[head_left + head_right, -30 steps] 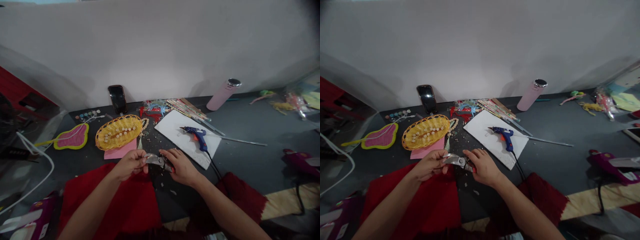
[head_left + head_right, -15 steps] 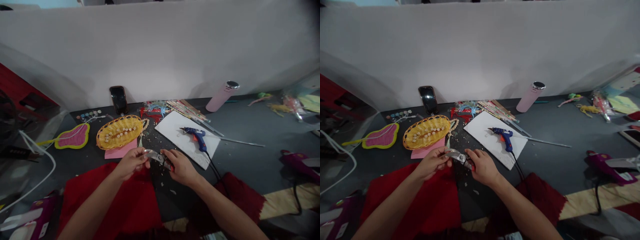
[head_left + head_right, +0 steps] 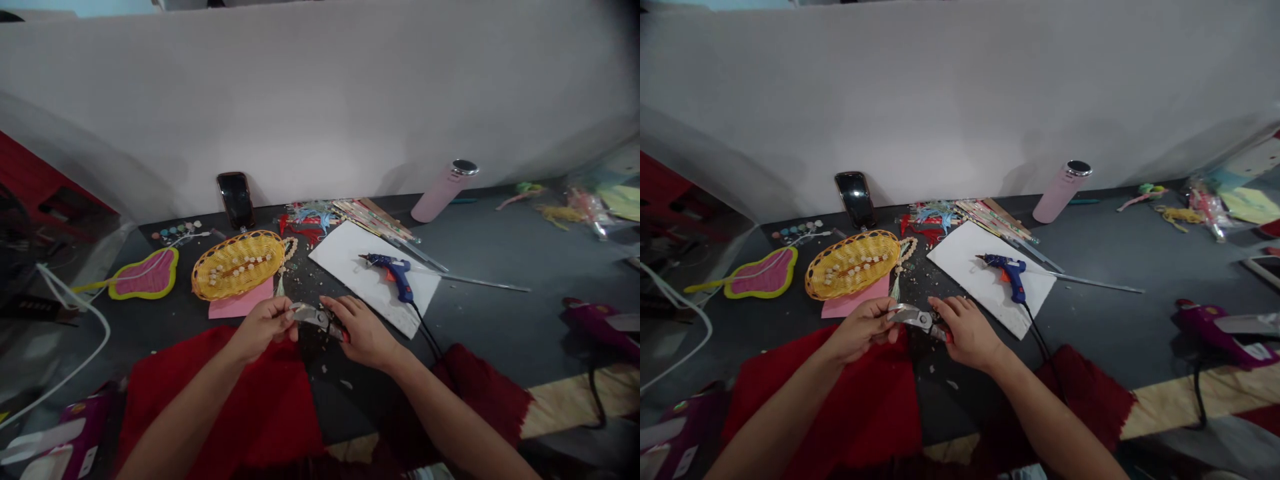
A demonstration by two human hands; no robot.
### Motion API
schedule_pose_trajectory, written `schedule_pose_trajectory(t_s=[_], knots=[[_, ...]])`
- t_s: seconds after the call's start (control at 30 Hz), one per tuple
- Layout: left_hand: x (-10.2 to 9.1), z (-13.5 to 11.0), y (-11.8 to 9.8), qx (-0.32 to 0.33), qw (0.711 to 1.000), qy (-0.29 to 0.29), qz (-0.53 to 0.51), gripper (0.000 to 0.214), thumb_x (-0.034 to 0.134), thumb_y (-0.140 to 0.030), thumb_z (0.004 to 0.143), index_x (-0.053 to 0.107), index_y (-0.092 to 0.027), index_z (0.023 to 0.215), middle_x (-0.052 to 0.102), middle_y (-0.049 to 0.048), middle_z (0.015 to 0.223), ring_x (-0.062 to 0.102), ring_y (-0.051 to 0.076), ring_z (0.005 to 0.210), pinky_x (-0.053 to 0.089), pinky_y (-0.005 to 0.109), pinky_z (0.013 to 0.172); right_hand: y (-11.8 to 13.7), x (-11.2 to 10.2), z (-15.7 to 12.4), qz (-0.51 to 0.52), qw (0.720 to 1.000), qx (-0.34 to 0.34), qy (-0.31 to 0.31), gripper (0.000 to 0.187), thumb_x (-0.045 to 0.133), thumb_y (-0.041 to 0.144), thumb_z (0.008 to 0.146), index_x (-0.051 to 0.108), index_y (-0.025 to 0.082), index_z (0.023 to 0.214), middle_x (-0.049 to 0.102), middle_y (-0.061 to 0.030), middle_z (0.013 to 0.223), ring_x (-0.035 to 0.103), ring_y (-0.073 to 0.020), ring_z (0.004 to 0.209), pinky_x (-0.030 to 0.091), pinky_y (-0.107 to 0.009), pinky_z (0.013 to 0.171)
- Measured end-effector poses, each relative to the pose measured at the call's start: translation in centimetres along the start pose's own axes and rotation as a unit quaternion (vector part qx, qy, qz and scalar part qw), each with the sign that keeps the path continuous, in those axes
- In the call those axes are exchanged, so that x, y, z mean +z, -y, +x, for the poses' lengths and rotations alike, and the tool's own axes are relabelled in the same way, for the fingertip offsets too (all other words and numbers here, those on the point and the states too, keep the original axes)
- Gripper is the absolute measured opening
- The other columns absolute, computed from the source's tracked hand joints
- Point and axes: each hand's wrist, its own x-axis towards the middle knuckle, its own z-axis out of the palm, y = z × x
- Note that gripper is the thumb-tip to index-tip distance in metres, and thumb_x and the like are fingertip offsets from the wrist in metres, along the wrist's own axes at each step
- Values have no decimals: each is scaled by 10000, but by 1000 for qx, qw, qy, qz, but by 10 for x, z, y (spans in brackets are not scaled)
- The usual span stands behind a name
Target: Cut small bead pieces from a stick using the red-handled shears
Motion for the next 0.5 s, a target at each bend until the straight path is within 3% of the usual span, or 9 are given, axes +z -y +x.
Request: schedule_pose_trajectory(t_s=[0.17, 0.5], knots=[[-2, -1, -3, -76, 993, 59, -63, 328, 648, -429, 696, 465, -156, 685, 565, -5, 474, 271, 35, 346, 97, 187, 379, 1, -3, 0, 10, 1000, -16, 2, 692, 490, 102, 620, 361, 175, 1296, 524, -107, 1094, 473, -246, 1006, 400, -412, 863], [-1, -1, -2, -55, 995, 46, -75, 311, 652, -402, 715, 474, -148, 715, 575, -1, 492, 266, 28, 351, 105, 194, 380, 5, 2, -2, 5, 1000, -2, -26, 567, 454, 93, 690, 418, 182, 1249, 558, -89, 1003, 523, -216, 917, 438, -364, 814]])
